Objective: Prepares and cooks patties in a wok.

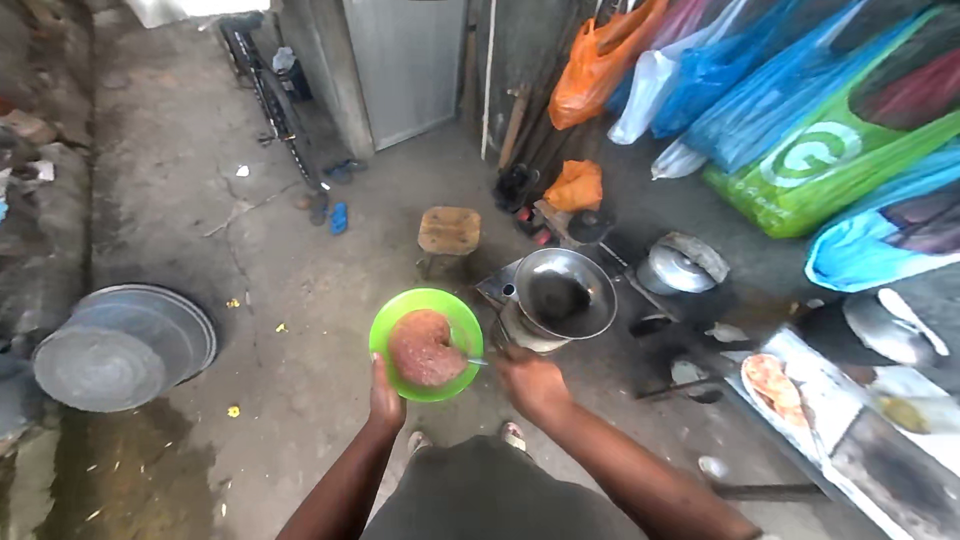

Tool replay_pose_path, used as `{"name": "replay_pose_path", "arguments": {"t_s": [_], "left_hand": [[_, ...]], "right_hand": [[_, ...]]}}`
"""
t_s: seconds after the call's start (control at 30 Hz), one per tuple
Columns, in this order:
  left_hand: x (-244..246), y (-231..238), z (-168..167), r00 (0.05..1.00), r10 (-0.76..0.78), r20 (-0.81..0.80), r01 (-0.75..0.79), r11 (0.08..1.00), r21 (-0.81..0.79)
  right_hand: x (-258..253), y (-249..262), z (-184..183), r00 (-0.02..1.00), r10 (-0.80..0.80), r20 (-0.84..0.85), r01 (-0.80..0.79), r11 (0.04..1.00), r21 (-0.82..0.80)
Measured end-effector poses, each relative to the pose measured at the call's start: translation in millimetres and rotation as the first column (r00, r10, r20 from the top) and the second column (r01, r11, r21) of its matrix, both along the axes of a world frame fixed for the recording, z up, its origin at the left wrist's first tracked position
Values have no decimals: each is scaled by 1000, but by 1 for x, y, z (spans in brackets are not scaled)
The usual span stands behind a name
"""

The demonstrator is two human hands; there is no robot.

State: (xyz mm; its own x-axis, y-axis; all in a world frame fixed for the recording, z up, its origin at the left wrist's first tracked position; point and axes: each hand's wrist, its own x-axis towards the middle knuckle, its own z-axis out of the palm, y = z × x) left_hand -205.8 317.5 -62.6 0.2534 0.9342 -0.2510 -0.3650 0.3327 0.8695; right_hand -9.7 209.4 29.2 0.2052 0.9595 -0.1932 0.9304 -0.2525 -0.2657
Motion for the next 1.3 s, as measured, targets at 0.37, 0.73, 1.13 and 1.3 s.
{"name": "replay_pose_path", "arguments": {"t_s": [0.37, 0.73, 1.13, 1.3], "left_hand": [[36, -1, -7, 981, -185, 58, 188, 981, -52], [70, -11, 5, 961, -274, 30, 275, 955, -114], [97, -19, 7, 923, -383, 29, 383, 923, -31], [105, -22, 8, 912, -409, 31, 410, 911, -40]], "right_hand": [[23, -12, -39, 987, -99, 130, -1, 793, 609], [54, -49, -60, 987, -73, 146, -46, 732, 680], [53, -84, -45, 994, -92, 61, 36, 795, 606], [51, -94, -45, 988, -125, 86, 45, 781, 622]]}}
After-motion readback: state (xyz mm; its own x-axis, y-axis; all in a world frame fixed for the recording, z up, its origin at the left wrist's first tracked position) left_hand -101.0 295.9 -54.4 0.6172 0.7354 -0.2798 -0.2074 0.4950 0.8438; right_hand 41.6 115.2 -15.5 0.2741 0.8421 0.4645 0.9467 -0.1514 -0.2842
